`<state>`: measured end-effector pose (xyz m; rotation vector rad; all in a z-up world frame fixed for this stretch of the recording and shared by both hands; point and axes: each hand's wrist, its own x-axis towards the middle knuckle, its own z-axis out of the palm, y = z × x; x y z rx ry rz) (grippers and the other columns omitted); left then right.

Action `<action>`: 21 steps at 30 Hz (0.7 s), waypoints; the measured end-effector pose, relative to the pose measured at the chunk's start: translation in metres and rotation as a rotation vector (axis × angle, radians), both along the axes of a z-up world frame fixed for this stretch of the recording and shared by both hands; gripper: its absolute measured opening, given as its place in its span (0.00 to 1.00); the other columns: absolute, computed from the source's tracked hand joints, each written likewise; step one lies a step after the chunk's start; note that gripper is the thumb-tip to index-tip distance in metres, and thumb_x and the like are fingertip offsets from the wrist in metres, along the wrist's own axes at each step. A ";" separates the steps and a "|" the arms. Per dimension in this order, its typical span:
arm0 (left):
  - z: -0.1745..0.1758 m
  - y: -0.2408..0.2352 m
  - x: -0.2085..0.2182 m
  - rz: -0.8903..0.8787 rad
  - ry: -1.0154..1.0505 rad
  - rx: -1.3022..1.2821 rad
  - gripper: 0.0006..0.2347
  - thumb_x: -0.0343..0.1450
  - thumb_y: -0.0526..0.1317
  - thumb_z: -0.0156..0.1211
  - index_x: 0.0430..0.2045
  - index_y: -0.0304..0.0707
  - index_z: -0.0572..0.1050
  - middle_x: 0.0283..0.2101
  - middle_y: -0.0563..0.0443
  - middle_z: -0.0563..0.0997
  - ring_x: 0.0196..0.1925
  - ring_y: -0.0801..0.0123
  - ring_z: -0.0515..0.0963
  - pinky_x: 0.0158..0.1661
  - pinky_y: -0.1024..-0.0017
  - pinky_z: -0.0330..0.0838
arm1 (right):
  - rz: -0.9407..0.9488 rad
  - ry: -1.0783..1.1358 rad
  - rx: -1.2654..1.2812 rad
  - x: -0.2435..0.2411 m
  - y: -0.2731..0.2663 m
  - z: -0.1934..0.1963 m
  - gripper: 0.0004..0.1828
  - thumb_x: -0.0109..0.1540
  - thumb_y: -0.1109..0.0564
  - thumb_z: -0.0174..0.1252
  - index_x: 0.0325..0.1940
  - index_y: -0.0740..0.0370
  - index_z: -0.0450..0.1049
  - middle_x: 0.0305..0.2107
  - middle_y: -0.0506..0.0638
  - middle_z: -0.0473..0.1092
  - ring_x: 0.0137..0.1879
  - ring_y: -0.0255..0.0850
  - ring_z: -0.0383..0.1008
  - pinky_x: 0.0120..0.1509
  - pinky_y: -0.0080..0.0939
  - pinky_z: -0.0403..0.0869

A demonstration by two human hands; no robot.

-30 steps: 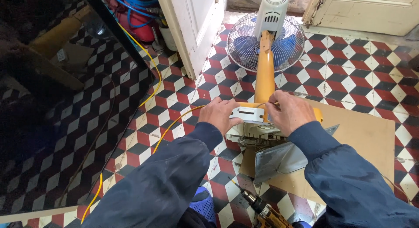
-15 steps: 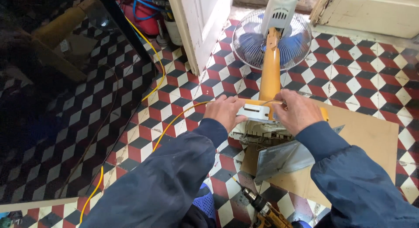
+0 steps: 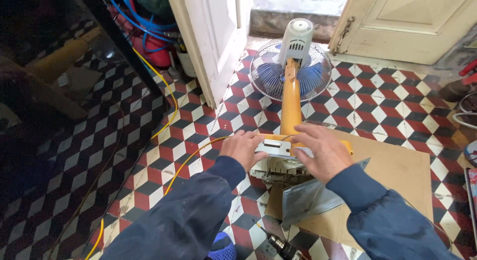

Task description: The person works on the base of a standing fan, manipulating internal wires and installing a white plastic bracket into the housing. The person handles the wires and positions the bracket by hand without using visible tools.

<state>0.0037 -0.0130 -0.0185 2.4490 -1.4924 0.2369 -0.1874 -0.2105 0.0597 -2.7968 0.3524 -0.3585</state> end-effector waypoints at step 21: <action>0.040 0.007 -0.012 0.019 0.068 0.123 0.22 0.73 0.61 0.69 0.58 0.59 0.77 0.52 0.58 0.85 0.55 0.64 0.83 0.50 0.65 0.84 | -0.194 0.153 0.037 0.014 -0.010 -0.006 0.14 0.75 0.44 0.53 0.58 0.35 0.84 0.40 0.39 0.79 0.51 0.49 0.84 0.54 0.52 0.85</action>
